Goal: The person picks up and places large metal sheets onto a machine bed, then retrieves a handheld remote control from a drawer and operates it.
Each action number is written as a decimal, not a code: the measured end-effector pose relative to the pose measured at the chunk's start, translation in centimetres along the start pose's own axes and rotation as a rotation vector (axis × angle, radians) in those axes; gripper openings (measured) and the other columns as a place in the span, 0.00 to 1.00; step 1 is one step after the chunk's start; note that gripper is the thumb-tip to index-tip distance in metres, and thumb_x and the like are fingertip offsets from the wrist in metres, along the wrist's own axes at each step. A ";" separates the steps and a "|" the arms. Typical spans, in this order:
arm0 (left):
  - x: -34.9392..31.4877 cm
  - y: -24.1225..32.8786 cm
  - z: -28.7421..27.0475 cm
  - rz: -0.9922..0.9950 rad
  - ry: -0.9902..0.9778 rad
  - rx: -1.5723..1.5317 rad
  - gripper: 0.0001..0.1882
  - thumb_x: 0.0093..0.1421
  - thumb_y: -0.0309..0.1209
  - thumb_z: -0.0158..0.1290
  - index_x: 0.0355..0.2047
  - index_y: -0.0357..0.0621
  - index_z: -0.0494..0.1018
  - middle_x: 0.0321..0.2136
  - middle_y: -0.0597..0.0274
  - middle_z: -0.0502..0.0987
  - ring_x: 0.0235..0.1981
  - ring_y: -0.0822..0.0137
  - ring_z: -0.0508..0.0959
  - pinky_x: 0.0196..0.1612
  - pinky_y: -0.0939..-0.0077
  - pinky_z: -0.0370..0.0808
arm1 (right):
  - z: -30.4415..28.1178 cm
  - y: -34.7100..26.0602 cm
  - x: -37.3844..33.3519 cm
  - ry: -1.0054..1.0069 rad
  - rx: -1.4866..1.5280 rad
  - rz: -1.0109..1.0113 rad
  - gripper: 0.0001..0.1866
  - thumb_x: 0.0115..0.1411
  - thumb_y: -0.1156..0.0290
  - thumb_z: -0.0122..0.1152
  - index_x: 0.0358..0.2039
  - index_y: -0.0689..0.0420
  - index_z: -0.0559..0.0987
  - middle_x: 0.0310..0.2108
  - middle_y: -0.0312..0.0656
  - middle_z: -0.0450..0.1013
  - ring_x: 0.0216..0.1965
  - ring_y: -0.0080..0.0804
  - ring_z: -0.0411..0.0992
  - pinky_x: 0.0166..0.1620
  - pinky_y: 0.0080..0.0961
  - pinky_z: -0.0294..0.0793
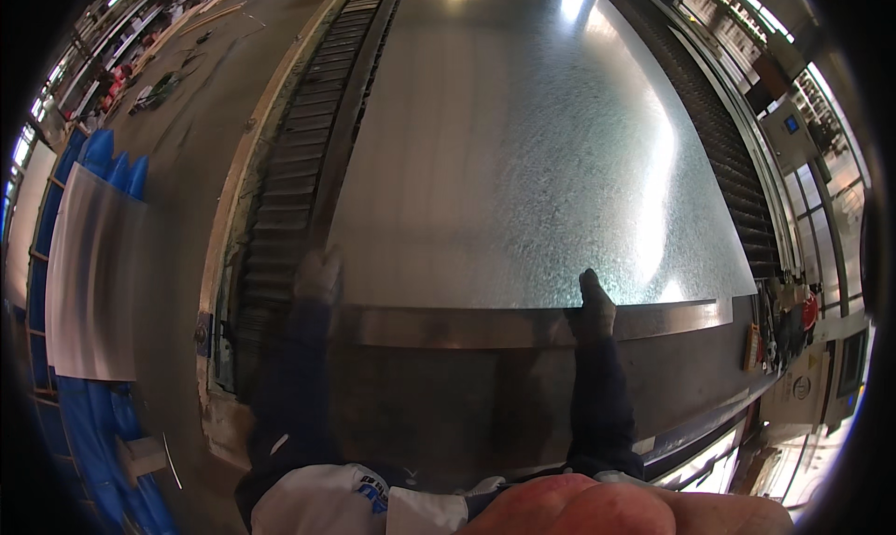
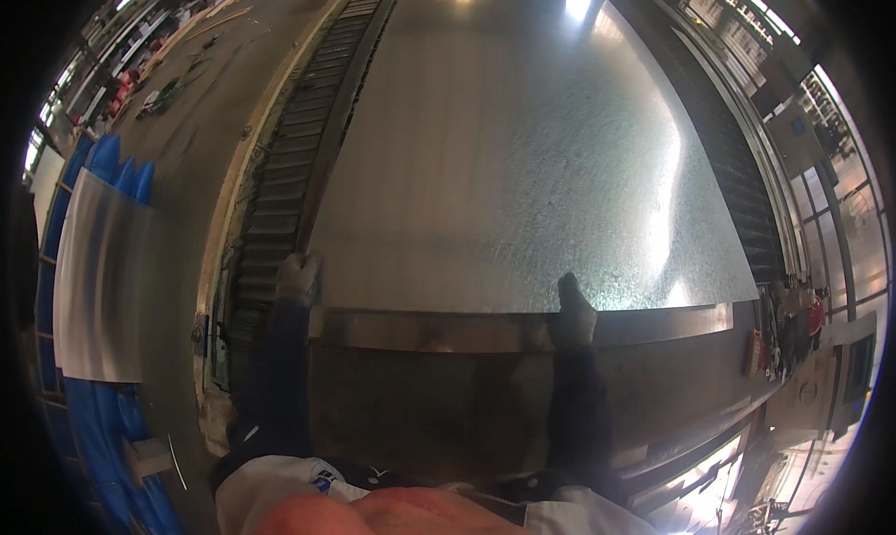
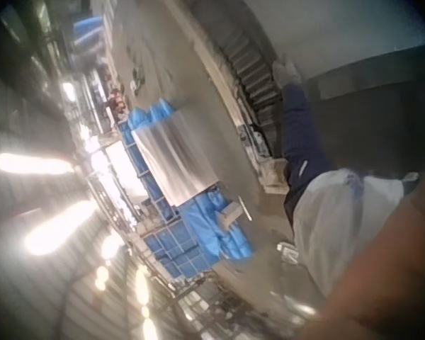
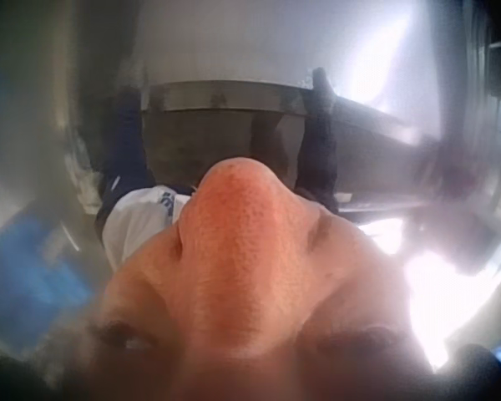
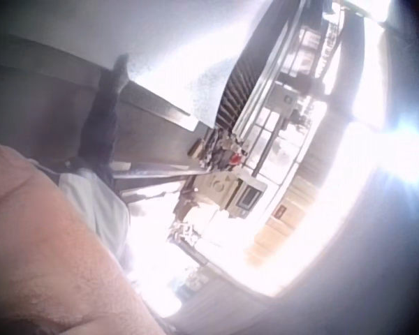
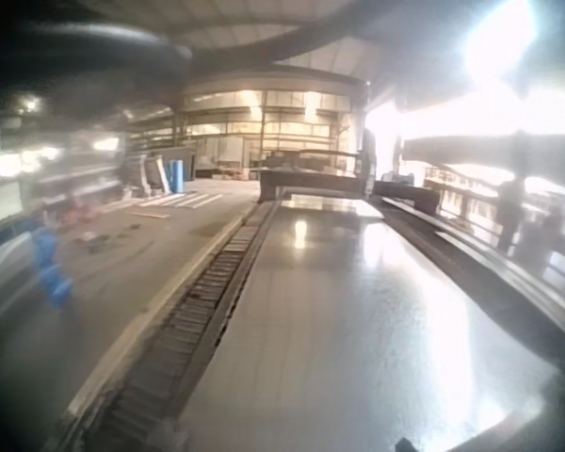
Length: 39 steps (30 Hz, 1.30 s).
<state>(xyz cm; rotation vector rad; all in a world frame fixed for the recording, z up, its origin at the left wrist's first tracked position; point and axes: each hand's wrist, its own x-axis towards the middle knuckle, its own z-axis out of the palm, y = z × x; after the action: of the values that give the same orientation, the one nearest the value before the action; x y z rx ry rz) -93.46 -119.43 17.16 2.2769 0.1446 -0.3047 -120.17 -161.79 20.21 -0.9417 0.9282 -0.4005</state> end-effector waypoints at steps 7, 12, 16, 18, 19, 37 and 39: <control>3.2 3.6 1.1 0.041 0.054 0.184 0.27 0.63 0.52 0.49 0.39 0.35 0.75 0.37 0.43 0.80 0.41 0.45 0.79 0.45 0.56 0.73 | -1.4 2.8 8.1 -0.218 -0.543 -0.362 0.32 0.69 0.57 0.51 0.67 0.62 0.59 0.69 0.45 0.56 0.70 0.35 0.55 0.63 0.33 0.64; 2.7 2.1 2.2 0.090 0.117 0.140 0.26 0.65 0.51 0.49 0.34 0.35 0.75 0.32 0.45 0.78 0.37 0.50 0.78 0.41 0.57 0.72 | -3.2 4.9 8.4 -0.143 -0.373 -0.287 0.30 0.67 0.56 0.57 0.62 0.64 0.68 0.57 0.43 0.70 0.56 0.31 0.69 0.53 0.25 0.71; 2.0 0.2 3.0 0.111 0.135 0.106 0.24 0.65 0.46 0.52 0.24 0.36 0.72 0.20 0.55 0.72 0.22 0.68 0.72 0.30 0.66 0.71 | -1.9 3.9 5.5 -0.077 -0.910 -0.688 0.27 0.68 0.59 0.54 0.59 0.66 0.69 0.51 0.43 0.73 0.50 0.31 0.71 0.50 0.27 0.73; 1.9 -0.1 3.0 0.073 0.089 0.080 0.24 0.64 0.47 0.51 0.25 0.36 0.73 0.22 0.52 0.74 0.25 0.61 0.74 0.32 0.64 0.72 | -1.1 3.3 4.9 -0.120 -0.698 -0.375 0.27 0.62 0.69 0.60 0.59 0.70 0.67 0.56 0.51 0.70 0.58 0.39 0.69 0.59 0.32 0.71; 2.1 -0.1 2.9 0.028 0.031 0.023 0.25 0.64 0.48 0.51 0.27 0.35 0.74 0.25 0.47 0.76 0.28 0.52 0.76 0.35 0.60 0.73 | -0.8 2.9 5.0 0.016 -0.075 -0.099 0.32 0.57 0.71 0.65 0.59 0.71 0.66 0.58 0.55 0.69 0.60 0.41 0.68 0.62 0.33 0.69; 3.8 0.4 1.4 0.049 0.048 0.124 0.29 0.66 0.53 0.45 0.46 0.36 0.74 0.46 0.38 0.77 0.50 0.42 0.76 0.52 0.52 0.72 | -4.3 6.4 12.0 -0.002 -1.529 -0.882 0.36 0.50 0.76 0.65 0.60 0.69 0.67 0.58 0.61 0.68 0.61 0.52 0.66 0.64 0.41 0.65; 3.7 0.8 1.4 0.027 0.010 0.135 0.29 0.66 0.53 0.45 0.47 0.36 0.74 0.46 0.39 0.77 0.50 0.42 0.77 0.52 0.51 0.73 | -4.8 5.9 12.0 -0.080 -1.474 -1.170 0.37 0.49 0.77 0.65 0.61 0.70 0.65 0.59 0.60 0.67 0.62 0.51 0.65 0.64 0.37 0.66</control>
<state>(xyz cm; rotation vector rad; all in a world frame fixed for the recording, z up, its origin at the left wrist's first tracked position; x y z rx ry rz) -89.94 -120.93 15.86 2.4125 0.1010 -0.2965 -117.80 -168.85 8.08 -2.8503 0.3662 -0.6205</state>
